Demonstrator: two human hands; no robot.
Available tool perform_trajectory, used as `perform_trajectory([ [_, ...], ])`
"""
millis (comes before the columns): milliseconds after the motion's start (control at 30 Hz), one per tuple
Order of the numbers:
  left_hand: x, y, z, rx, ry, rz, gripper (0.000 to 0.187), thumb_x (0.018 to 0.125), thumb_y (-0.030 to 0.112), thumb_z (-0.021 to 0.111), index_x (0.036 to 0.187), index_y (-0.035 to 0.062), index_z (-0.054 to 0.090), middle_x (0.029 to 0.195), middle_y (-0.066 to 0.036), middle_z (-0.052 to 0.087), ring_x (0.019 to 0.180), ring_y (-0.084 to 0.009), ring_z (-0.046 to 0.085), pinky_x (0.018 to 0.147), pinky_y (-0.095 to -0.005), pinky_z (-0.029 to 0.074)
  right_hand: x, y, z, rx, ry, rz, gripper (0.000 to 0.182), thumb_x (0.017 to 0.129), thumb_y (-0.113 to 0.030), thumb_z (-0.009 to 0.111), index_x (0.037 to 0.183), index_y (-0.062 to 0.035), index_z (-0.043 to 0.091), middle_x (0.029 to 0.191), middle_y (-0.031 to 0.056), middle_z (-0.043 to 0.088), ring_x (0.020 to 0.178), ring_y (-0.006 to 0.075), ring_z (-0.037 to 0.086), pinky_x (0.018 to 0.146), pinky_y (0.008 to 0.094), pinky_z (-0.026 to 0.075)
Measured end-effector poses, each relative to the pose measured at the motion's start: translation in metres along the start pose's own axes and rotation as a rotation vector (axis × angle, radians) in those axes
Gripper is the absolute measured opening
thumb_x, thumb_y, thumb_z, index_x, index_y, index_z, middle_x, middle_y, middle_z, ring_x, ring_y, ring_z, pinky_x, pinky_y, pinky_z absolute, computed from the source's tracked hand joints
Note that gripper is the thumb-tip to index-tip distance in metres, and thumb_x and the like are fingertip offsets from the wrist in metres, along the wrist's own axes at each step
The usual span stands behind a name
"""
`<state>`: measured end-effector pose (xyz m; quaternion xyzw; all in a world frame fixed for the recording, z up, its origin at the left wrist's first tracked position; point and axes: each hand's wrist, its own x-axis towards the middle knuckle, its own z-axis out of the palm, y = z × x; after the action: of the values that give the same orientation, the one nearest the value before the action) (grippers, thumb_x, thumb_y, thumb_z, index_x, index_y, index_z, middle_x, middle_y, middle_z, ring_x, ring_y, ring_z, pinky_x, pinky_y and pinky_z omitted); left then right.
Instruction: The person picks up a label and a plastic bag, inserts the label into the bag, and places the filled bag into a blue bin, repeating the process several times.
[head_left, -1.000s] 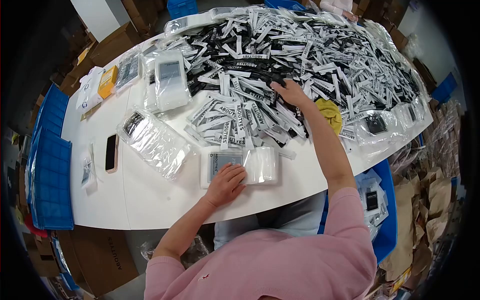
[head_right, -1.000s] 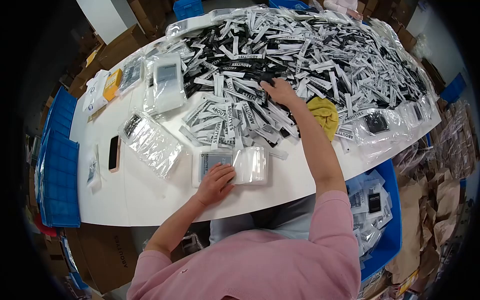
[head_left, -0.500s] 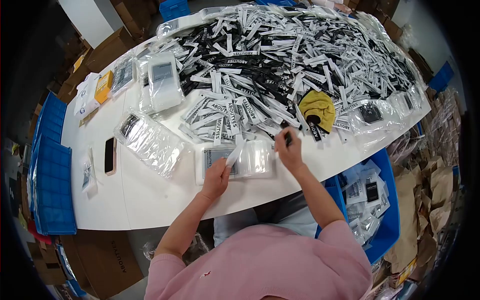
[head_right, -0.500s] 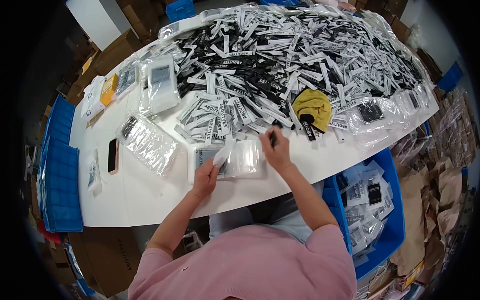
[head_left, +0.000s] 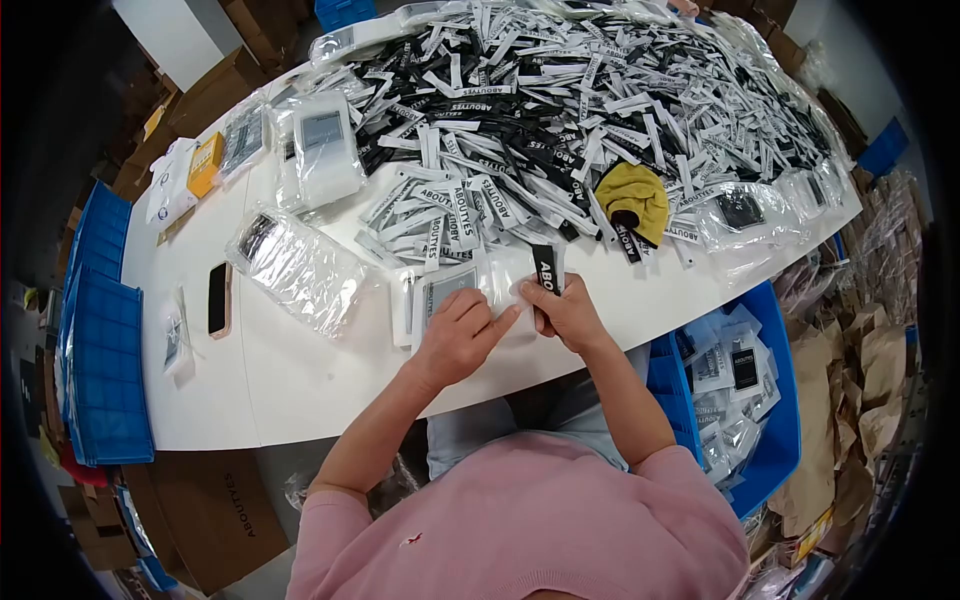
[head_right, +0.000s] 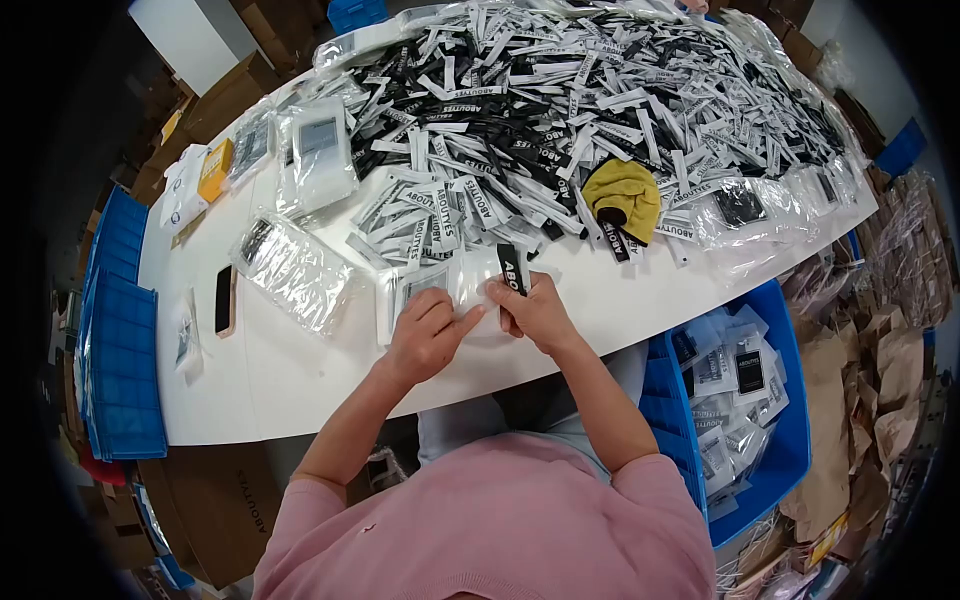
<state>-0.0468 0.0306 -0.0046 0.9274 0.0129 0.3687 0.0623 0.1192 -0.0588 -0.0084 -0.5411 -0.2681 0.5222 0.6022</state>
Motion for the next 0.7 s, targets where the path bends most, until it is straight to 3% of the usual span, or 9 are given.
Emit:
perform_trajectory([
  [100,0.01,0.011,-0.003,-0.077,-0.037,-0.068,0.042,0.07,0.0,0.065,0.111,0.0001,0.058,0.076,-0.008,0.053,0.073,-0.0244,0.056,0.064,-0.0334,0.047,-0.002,-0.002,-0.008,-0.098,-0.034,0.015,0.022,0.084,-0.021,0.062,0.078,-0.0001,0.06,0.053,0.0016,0.051,0.046,0.0066,0.047,0.044,0.0239,0.036],
  [167,0.01,0.026,0.001,-0.737,0.017,-0.743,0.03,0.08,0.008,0.063,0.108,-0.0018,0.058,0.085,-0.006,0.058,0.075,-0.0163,0.058,0.065,-0.0299,0.049,-0.009,-0.001,0.0,-0.499,-0.072,-0.313,0.017,0.084,-0.017,0.062,0.082,-0.0001,0.06,0.056,0.001,0.053,0.047,0.0078,0.047,0.044,0.0232,0.037],
  [200,0.005,0.02,0.002,-1.006,-0.089,-0.973,0.026,0.085,0.009,0.058,0.107,-0.0032,0.057,0.09,-0.006,0.062,0.08,-0.0113,0.059,0.072,-0.0257,0.05,-0.013,-0.007,0.006,-0.758,-0.146,-0.552,0.016,0.083,-0.015,0.062,0.084,0.0009,0.06,0.062,0.0021,0.056,0.056,0.0088,0.049,0.053,0.0242,0.041],
  [333,0.012,0.019,-0.005,-1.37,0.112,-1.184,0.017,0.084,0.002,0.053,0.098,-0.0037,0.06,0.08,-0.003,0.063,0.068,-0.0064,0.056,0.062,-0.0229,0.047,-0.015,-0.004,0.016,-0.477,-0.12,-0.499,0.015,0.08,-0.015,0.063,0.085,-0.001,0.061,0.068,0.0117,0.059,0.057,0.0195,0.054,0.057,0.0293,0.044],
  [433,0.007,0.016,0.004,-0.984,0.039,-0.978,0.018,0.079,-0.004,0.055,0.096,-0.004,0.061,0.08,-0.002,0.062,0.069,-0.0057,0.055,0.062,-0.0217,0.046,-0.007,-0.003,0.018,-0.624,-0.08,-0.419,0.015,0.078,-0.014,0.064,0.081,-0.0003,0.06,0.068,0.012,0.06,0.058,0.0231,0.056,0.056,0.0304,0.045],
  [467,0.006,0.012,0.004,-0.982,0.04,-0.977,0.018,0.079,-0.004,0.055,0.096,-0.004,0.061,0.08,-0.002,0.062,0.069,-0.0057,0.055,0.062,-0.0217,0.046,-0.005,-0.001,0.02,-0.766,-0.074,-0.547,0.017,0.073,-0.011,0.064,0.085,-0.0005,0.06,0.072,0.0122,0.061,0.062,0.0278,0.059,0.056,0.033,0.046],
  [533,0.013,0.004,-0.001,-0.51,-0.221,-0.872,0.018,0.074,-0.003,0.062,0.092,-0.0028,0.063,0.075,-0.002,0.063,0.067,-0.0041,0.054,0.059,-0.0213,0.044,-0.01,-0.005,0.023,-0.866,-0.03,-0.683,0.02,0.07,-0.009,0.064,0.087,-0.001,0.059,0.074,0.0126,0.061,0.065,0.0294,0.059,0.056,0.0345,0.047],
  [567,0.017,0.007,-0.004,-0.567,-0.14,-0.902,0.021,0.068,-0.002,0.066,0.088,-0.0008,0.065,0.069,-0.002,0.061,0.063,-0.0056,0.053,0.056,-0.0222,0.043,-0.013,-0.007,0.024,-0.962,0.018,-0.817,0.024,0.066,-0.007,0.064,0.089,-0.0015,0.058,0.077,0.013,0.061,0.068,0.031,0.06,0.056,0.036,0.047],
  [700,0.02,-0.006,-0.001,-0.606,-0.027,-0.708,0.021,0.065,-0.002,0.067,0.086,0.001,0.066,0.069,-0.003,0.061,0.062,-0.0091,0.054,0.055,-0.0241,0.043,-0.014,-0.014,0.027,-0.981,0.021,-0.863,0.027,0.062,-0.005,0.064,0.088,-0.0028,0.056,0.075,0.0127,0.059,0.067,0.0313,0.059,0.057,0.039,0.047],
])
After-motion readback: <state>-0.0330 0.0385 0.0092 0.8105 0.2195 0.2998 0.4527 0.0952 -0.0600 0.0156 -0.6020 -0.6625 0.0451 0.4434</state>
